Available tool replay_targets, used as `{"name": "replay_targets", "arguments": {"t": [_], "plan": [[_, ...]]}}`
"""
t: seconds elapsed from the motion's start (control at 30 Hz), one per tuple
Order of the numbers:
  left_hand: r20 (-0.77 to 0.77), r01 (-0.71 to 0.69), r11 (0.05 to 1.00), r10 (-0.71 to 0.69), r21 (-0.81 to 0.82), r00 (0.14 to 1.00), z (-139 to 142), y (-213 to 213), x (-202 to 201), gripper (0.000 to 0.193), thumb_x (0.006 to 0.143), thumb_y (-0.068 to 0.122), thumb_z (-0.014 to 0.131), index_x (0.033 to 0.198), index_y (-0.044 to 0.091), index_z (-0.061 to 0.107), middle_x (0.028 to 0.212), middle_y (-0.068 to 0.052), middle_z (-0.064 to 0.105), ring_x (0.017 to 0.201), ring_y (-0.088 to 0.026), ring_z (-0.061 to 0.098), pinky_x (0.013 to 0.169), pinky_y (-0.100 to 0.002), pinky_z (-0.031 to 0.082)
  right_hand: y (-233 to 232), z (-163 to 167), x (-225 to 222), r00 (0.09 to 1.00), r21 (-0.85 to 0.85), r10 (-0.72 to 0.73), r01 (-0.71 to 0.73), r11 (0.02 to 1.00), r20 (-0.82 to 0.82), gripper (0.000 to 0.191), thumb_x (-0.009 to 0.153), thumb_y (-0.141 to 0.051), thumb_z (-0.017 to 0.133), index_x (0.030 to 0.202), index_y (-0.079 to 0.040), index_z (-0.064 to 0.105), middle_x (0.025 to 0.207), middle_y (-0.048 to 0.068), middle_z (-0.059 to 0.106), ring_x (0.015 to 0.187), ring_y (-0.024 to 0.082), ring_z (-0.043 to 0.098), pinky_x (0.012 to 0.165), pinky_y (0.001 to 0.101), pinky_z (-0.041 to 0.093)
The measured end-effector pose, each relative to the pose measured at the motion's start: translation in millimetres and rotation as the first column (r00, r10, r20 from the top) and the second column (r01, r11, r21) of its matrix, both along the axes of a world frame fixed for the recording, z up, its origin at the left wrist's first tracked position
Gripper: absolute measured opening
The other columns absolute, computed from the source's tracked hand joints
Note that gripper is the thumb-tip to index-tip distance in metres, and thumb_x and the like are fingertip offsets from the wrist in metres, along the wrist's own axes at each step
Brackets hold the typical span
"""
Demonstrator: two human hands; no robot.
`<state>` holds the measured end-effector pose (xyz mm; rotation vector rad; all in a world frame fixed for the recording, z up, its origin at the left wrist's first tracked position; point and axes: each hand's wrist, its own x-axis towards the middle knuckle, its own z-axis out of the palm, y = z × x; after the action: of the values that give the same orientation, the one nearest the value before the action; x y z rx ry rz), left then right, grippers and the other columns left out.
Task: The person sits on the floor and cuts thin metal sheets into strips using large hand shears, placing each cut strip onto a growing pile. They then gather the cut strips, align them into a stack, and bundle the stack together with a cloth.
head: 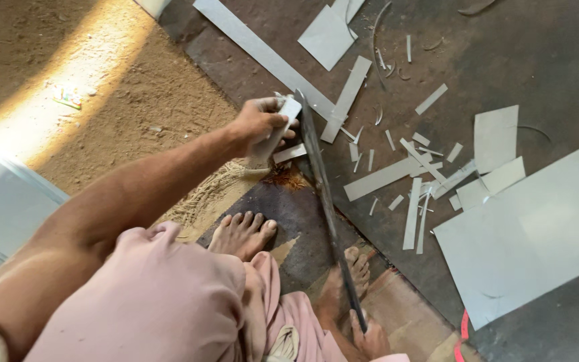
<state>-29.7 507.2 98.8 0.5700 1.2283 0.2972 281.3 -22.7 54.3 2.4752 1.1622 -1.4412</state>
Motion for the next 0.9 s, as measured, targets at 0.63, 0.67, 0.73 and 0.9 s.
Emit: {"name": "replay_targets", "arguments": {"t": [0.63, 0.67, 0.73, 0.9], "plan": [[0.189, 0.190, 0.978, -0.203, 0.085, 0.961, 57, -27, -44, 0.019, 0.106, 0.012, 0.059, 0.119, 0.000, 0.067, 0.096, -0.010, 0.066, 0.079, -0.016, 0.057, 0.067, -0.030, 0.052, 366, 68, 29, 0.563, 0.243, 0.536, -0.797, 0.553, 0.629, 0.040, 0.089, 0.001, 0.061, 0.124, -0.018, 0.063, 0.119, 0.018, 0.053, 0.112, 0.039, 0.058, 0.086, 0.0511, 0.052], [0.141, 0.163, 0.985, -0.169, 0.057, 0.975, 59, -28, -47, 0.018, 0.103, 0.009, 0.059, 0.116, 0.001, 0.067, 0.096, -0.010, 0.068, 0.081, -0.016, 0.060, 0.071, -0.031, 0.055, 374, 68, 30, 0.528, 0.223, 0.546, -0.820, 0.527, 0.650, 0.030, 0.091, -0.002, 0.063, 0.118, -0.017, 0.064, 0.120, 0.017, 0.053, 0.116, 0.038, 0.056, 0.089, 0.0510, 0.051], [0.048, 0.098, 0.995, -0.098, 0.007, 0.994, 64, -28, -48, 0.018, 0.096, 0.005, 0.061, 0.111, 0.003, 0.069, 0.097, -0.011, 0.071, 0.084, -0.017, 0.066, 0.077, -0.032, 0.061, 384, 73, 38, 0.425, 0.175, 0.559, -0.878, 0.445, 0.712, 0.024, 0.079, -0.008, 0.068, 0.101, -0.014, 0.063, 0.119, 0.018, 0.056, 0.113, 0.036, 0.058, 0.087, 0.0508, 0.049], [-0.168, 0.220, 0.950, -0.185, 0.221, 0.968, 81, -19, -32, 0.025, 0.096, 0.003, 0.066, 0.120, 0.000, 0.066, 0.105, -0.012, 0.071, 0.087, -0.019, 0.067, 0.079, -0.034, 0.060, 379, 102, 53, 0.747, 0.363, 0.586, -0.664, 0.653, 0.313, 0.016, 0.085, -0.013, 0.072, 0.094, -0.009, 0.059, 0.096, 0.009, 0.065, 0.095, 0.029, 0.066, 0.089, 0.0464, 0.051]]}}
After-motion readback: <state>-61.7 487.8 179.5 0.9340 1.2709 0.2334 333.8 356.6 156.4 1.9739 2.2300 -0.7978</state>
